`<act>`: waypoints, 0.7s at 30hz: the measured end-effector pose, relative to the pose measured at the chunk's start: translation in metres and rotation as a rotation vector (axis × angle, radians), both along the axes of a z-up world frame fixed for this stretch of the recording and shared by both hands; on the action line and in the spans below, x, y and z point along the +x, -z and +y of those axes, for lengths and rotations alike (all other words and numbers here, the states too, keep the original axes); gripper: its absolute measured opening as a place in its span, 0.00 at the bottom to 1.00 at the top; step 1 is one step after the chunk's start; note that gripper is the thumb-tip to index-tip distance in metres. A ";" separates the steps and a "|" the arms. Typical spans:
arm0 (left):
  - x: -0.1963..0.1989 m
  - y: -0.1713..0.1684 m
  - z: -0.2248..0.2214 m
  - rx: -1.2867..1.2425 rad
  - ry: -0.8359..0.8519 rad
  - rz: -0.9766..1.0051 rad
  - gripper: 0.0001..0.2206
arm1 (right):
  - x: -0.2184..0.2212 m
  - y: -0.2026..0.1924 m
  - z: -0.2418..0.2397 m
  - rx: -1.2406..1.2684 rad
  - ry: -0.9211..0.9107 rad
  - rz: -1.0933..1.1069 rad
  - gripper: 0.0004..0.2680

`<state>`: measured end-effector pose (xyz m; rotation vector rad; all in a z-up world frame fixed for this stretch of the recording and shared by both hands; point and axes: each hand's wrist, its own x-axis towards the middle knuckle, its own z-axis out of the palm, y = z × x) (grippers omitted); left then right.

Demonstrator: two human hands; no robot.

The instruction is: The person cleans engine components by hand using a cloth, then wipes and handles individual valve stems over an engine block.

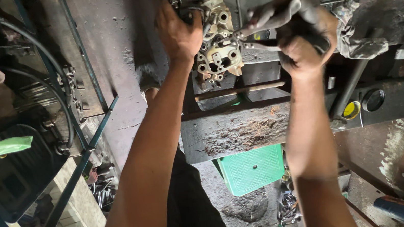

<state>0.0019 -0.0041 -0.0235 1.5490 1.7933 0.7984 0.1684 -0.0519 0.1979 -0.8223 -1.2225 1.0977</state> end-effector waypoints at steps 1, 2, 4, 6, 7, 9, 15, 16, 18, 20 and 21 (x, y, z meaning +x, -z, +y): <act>0.000 0.001 -0.001 0.033 -0.008 0.013 0.36 | 0.002 0.001 0.000 0.000 0.025 0.013 0.28; 0.000 0.002 -0.002 0.067 -0.015 0.026 0.36 | 0.002 0.003 -0.002 -0.003 0.047 0.012 0.27; 0.001 0.003 -0.003 0.094 -0.023 0.042 0.36 | 0.000 0.007 -0.006 -0.022 0.080 0.020 0.27; 0.001 0.004 -0.003 0.084 -0.018 0.049 0.36 | 0.001 0.007 -0.010 -0.024 0.051 0.010 0.26; 0.001 0.005 -0.002 0.087 -0.011 0.054 0.36 | 0.001 0.008 -0.009 -0.005 0.022 0.000 0.26; -0.001 0.005 -0.004 0.087 0.002 0.065 0.37 | 0.003 0.009 -0.006 0.034 -0.016 -0.051 0.29; -0.001 0.006 -0.001 0.001 0.021 0.051 0.37 | 0.005 0.007 -0.008 0.046 -0.032 -0.148 0.33; -0.001 0.005 -0.002 0.012 0.020 0.051 0.37 | 0.004 0.006 -0.009 0.041 -0.025 -0.151 0.32; -0.001 0.005 -0.003 0.037 0.018 0.052 0.37 | 0.000 0.006 -0.011 0.041 -0.005 -0.163 0.31; 0.000 0.005 -0.003 0.057 0.012 0.072 0.37 | -0.004 0.007 -0.010 0.058 -0.021 -0.138 0.28; 0.000 0.005 -0.002 0.070 0.007 0.082 0.37 | -0.007 0.008 -0.006 0.075 -0.052 -0.103 0.26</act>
